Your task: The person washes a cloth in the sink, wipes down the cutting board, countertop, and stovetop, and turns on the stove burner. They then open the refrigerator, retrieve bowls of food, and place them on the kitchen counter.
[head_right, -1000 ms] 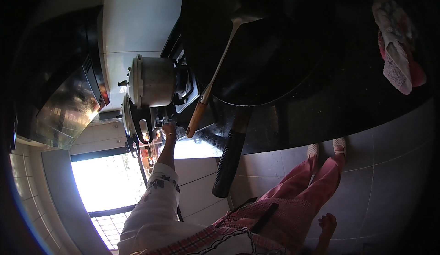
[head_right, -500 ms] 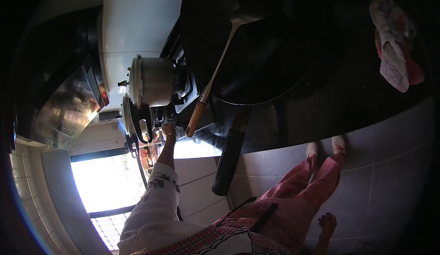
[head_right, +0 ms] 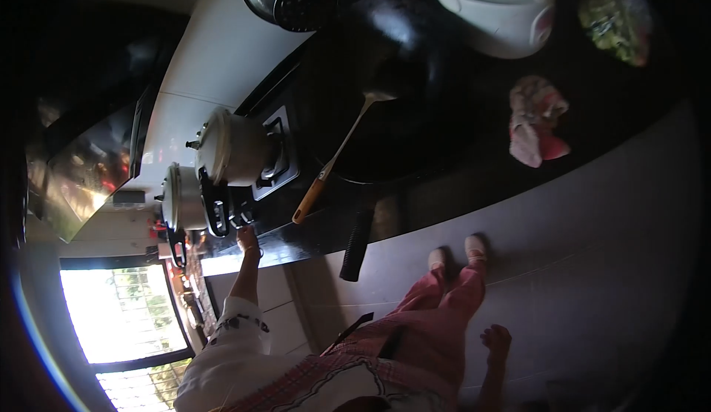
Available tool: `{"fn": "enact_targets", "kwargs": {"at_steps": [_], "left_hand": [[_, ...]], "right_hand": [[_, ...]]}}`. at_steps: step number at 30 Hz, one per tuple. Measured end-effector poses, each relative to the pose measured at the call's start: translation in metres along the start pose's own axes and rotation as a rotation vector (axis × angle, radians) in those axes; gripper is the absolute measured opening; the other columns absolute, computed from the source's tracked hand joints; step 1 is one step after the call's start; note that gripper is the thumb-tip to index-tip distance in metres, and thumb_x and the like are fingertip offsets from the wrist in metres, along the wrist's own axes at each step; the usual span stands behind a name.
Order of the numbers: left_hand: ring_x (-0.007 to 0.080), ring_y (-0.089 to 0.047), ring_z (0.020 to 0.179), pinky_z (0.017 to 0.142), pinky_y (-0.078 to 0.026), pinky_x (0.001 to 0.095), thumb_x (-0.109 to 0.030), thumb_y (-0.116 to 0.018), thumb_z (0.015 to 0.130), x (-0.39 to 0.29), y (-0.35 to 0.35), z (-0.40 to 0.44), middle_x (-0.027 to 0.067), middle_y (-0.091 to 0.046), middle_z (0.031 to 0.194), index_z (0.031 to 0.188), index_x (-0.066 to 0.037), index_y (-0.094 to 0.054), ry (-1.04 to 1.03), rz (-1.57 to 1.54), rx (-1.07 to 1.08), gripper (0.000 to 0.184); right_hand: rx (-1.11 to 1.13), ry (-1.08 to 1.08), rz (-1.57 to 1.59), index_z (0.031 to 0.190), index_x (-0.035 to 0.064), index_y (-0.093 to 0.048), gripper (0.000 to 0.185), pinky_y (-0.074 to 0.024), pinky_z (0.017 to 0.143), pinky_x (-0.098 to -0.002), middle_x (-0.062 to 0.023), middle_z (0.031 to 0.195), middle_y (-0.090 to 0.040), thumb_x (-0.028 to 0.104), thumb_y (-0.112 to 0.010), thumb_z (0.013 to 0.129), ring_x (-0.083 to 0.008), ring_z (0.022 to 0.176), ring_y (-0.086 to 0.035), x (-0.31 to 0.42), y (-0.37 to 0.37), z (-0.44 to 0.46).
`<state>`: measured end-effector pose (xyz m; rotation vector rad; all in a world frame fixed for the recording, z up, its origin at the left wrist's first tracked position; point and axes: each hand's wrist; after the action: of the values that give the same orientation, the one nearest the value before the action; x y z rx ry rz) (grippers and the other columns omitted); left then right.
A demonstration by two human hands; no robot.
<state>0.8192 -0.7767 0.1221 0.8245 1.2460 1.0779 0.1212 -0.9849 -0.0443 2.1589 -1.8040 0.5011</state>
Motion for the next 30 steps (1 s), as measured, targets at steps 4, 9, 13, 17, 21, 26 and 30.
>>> {"fn": "enact_targets", "kwargs": {"at_steps": [4, 9, 13, 17, 21, 26, 30], "left_hand": [[0.0229, -0.058, 0.076, 0.071, -0.046, 0.0352, -0.024, -0.060, 0.073, 0.020, -0.004, -0.038, 0.0137, -0.062, 0.080, 0.094, -0.001, -0.060, 0.106, -0.236, 0.126, 0.031], [0.0196, -0.055, 0.067, 0.064, -0.045, 0.0310, -0.015, -0.056, 0.074, 0.021, 0.026, -0.134, 0.0133, -0.061, 0.077, 0.090, -0.001, -0.059, -0.051, -0.355, 0.192, 0.022], [0.0112, -0.050, 0.068, 0.057, -0.042, 0.0260, -0.001, -0.052, 0.076, 0.060, 0.034, -0.202, 0.0016, -0.057, 0.077, 0.086, -0.004, -0.059, 0.377, -0.729, 0.348, 0.013], [0.0084, -0.043, 0.045, 0.038, -0.032, 0.0211, 0.000, -0.052, 0.073, 0.081, 0.056, -0.279, -0.0002, -0.047, 0.056, 0.080, -0.004, -0.058, 0.502, -0.859, 0.334, 0.010], [0.0098, -0.041, 0.037, 0.031, -0.029, 0.0221, -0.001, -0.052, 0.071, 0.117, 0.076, -0.347, 0.0004, -0.046, 0.050, 0.070, -0.003, -0.056, 0.600, -0.808, 0.388, 0.005], [0.0230, -0.060, 0.085, 0.074, -0.049, 0.0340, -0.013, -0.060, 0.079, 0.216, 0.046, -0.421, 0.0087, -0.062, 0.099, 0.107, -0.002, -0.058, 0.019, 0.203, 0.673, 0.030], [0.0159, -0.049, 0.053, 0.046, -0.039, 0.0274, -0.006, -0.055, 0.075, 0.189, 0.063, -0.439, 0.0058, -0.054, 0.068, 0.088, -0.003, -0.059, 0.802, -0.651, 0.369, 0.014]], "right_hand": [[0.030, 0.276, -0.140, 0.101, -0.0009, -0.053, 0.024, -0.0494, 0.058, -0.0271, -0.0101, 0.079, -0.059, 0.013, -0.053, 0.082, -0.0195, 0.063, -0.060, 0.112, -0.021, -0.019], [0.052, 0.805, -0.181, 0.104, 0.0011, -0.054, 0.029, -0.0481, 0.071, -0.0294, -0.0106, 0.093, -0.055, 0.012, -0.064, 0.078, -0.0171, 0.083, -0.056, 0.258, -0.066, -0.014], [-0.115, 1.407, -0.615, 0.114, 0.0010, -0.047, 0.048, -0.0438, 0.083, -0.0380, -0.0170, 0.106, -0.052, 0.011, -0.066, 0.072, -0.0278, 0.099, -0.052, 0.378, -0.126, -0.027], [-0.241, 1.470, -1.047, 0.123, 0.0121, -0.042, 0.068, -0.0376, 0.092, -0.0469, -0.0195, 0.118, -0.043, 0.022, -0.073, 0.063, -0.0361, 0.116, -0.039, 0.446, -0.177, 0.008], [-0.184, 1.184, -1.397, 0.125, 0.0209, -0.041, 0.074, -0.0402, 0.085, -0.0562, -0.0184, 0.129, -0.029, 0.022, -0.075, 0.060, -0.0462, 0.124, -0.021, 0.456, -0.202, 0.011], [-0.285, 1.427, -1.353, 0.119, 0.0185, -0.047, 0.066, -0.0392, 0.089, -0.0528, -0.0192, 0.129, -0.031, 0.013, -0.074, 0.059, -0.0479, 0.119, -0.028, 0.433, -0.195, 0.027], [-0.310, 1.423, -1.387, 0.116, 0.0170, -0.050, 0.064, -0.0325, 0.095, -0.0516, -0.0229, 0.125, -0.037, 0.004, -0.071, 0.056, -0.0481, 0.114, -0.034, 0.394, -0.191, 0.019]]}}
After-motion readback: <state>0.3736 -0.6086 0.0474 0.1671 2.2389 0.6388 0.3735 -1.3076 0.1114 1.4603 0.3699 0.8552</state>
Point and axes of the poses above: each hand's wrist, its own z-axis towards the middle knuckle, its own y-axis out of the back of the hand, x = y × z
